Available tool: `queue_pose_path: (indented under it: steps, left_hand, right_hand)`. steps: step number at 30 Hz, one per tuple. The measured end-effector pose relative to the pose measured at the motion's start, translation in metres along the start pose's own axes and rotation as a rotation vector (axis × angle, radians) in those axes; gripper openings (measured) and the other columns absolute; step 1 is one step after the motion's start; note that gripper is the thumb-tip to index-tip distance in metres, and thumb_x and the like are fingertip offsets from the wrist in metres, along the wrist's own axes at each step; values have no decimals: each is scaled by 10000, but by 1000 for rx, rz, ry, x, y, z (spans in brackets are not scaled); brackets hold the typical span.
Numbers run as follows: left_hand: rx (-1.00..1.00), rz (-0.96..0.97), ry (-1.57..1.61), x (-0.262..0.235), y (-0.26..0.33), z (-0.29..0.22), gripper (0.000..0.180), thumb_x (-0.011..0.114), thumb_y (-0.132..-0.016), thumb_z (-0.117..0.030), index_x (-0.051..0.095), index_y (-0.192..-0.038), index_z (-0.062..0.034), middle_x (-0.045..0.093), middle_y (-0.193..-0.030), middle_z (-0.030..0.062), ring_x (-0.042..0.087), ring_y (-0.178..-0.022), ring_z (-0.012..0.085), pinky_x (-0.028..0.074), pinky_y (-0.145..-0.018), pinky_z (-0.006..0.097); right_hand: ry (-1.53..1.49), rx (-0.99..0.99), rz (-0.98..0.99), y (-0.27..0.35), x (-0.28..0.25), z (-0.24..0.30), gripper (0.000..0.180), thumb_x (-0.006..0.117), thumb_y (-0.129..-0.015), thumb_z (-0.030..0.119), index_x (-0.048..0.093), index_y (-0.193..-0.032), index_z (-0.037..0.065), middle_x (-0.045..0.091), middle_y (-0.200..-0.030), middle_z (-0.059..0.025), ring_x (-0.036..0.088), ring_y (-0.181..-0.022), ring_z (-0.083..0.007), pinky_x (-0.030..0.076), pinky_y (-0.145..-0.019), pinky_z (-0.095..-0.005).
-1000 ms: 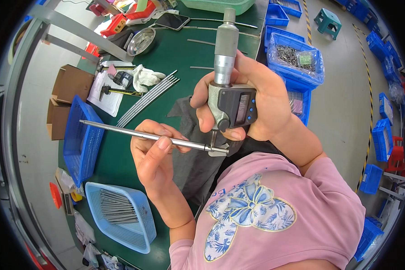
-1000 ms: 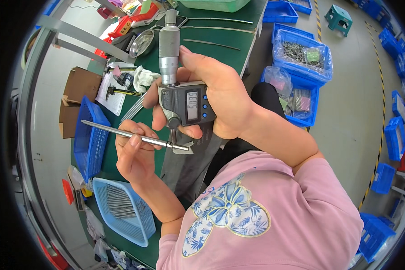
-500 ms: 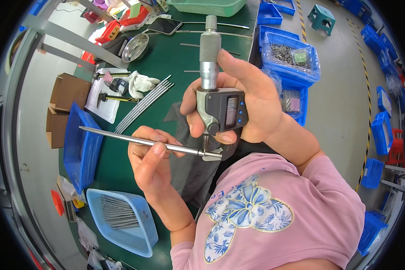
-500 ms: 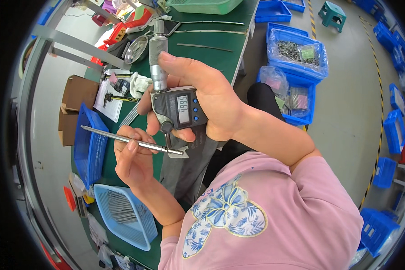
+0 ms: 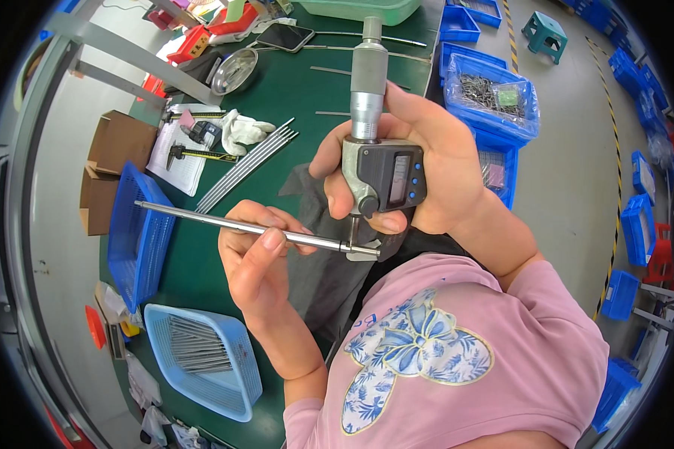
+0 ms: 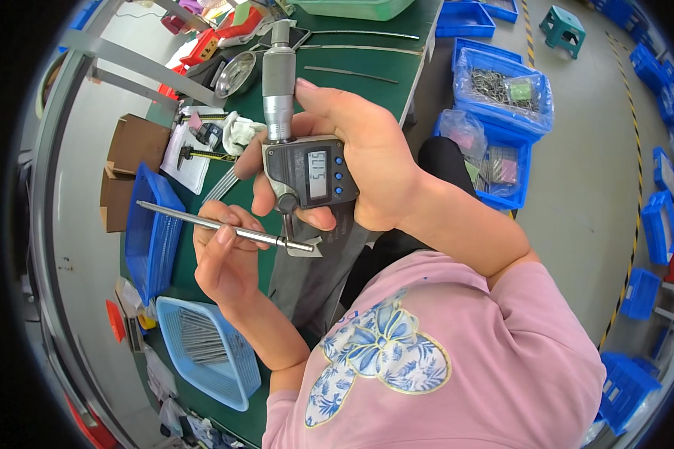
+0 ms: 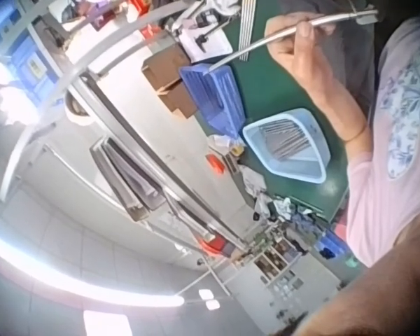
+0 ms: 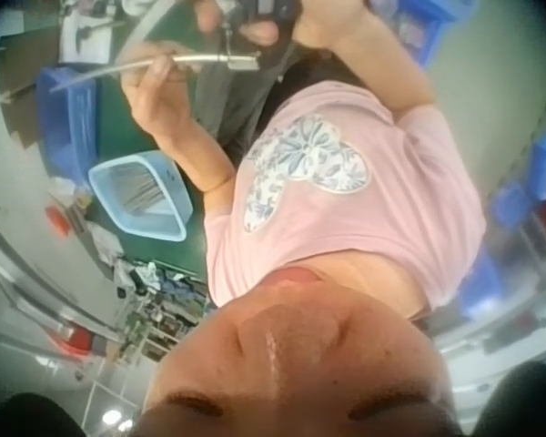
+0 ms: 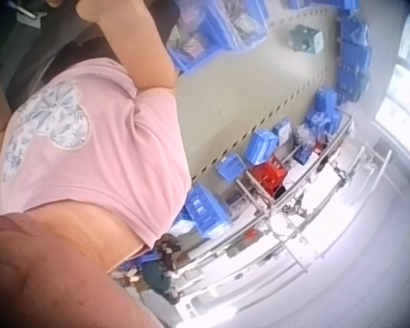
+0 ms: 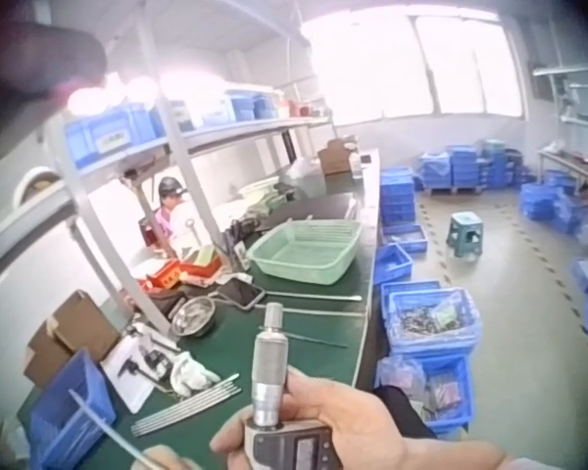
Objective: Using a digital micrometer to measure the thickness of various thin metal rods at a workbench.
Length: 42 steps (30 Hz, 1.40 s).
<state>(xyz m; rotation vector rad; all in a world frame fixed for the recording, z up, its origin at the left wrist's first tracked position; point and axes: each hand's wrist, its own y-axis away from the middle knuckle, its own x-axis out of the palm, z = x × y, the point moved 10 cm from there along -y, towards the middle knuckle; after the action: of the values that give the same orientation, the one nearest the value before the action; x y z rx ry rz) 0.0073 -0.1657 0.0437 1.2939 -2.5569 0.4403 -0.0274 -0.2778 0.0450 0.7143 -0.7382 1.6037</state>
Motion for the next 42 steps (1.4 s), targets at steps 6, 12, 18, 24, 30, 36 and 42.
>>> queue_pose_path:
  steps: [6, 12, 18, 24, 30, 36, 42]
  left_hand:
    - [5, 12, -1, 0, 0, 0, 142, 520, -674, -82, 481, -760, 24, 541, -642, 188, 541, -528, 201, 443, -506, 258]
    - [5, 11, 7, 0, -1, 2, 143, 519, -677, -87, 476, -755, 25, 538, -641, 191, 529, -521, 198, 440, -504, 261]
    - [-1, -8, 9, -1, -1, 2, 149, 518, -669, -85, 471, -751, 30, 533, -633, 196, 524, -511, 202, 440, -505, 264]
    - [-94, 96, 219, 8, 4, 10, 158, 499, -657, -128, 422, -708, 0, 475, -521, 152, 455, -418, 196, 379, -405, 251]
    - [-533, 333, 708, 56, 40, 29, 198, 439, -655, -134, 380, -780, 7, 377, -413, 51, 249, -301, 93, 185, -314, 228]
    - [-586, 408, 802, 60, 52, 33, 182, 412, -668, -102, 362, -805, 7, 397, -431, 44, 283, -325, 91, 212, -339, 224]
    - [-594, 476, 926, 59, 58, 33, 408, 397, -689, -117, 337, -1023, 110, 392, -442, 39, 299, -352, 88, 230, -358, 212]
  right_hand:
    - [-22, -14, 24, -1, 2, 0, 584, 350, -793, 498, 553, -789, -50, 567, -623, -167, 437, -327, -150, 361, -319, -212]
    - [-79, 29, 24, -1, 1, -4, 585, 346, -798, 503, 557, -785, -43, 567, -612, -162, 436, -324, -144, 358, -320, -210]
    - [36, 12, 5, -4, -2, -4, 664, 292, -786, 560, 539, -842, -54, 569, -636, -170, 433, -335, -152, 348, -326, -217]
    - [152, -34, -91, -10, -30, 3, 516, 399, -784, 444, 537, -842, -50, 577, -650, -142, 424, -342, -126, 334, -330, -204]
    - [409, -198, -410, -35, -95, 18, 219, 577, -729, 177, 544, -847, -5, 584, -709, -97, 395, -380, -83, 311, -355, -202]
    - [303, -202, -423, -31, -115, 16, 248, 583, -715, 150, 529, -897, -11, 573, -726, -88, 416, -403, -84, 328, -373, -206]
    - [236, -148, -440, -27, -126, 6, 191, 601, -695, 76, 512, -849, 6, 557, -706, -85, 424, -437, -89, 322, -379, -215]
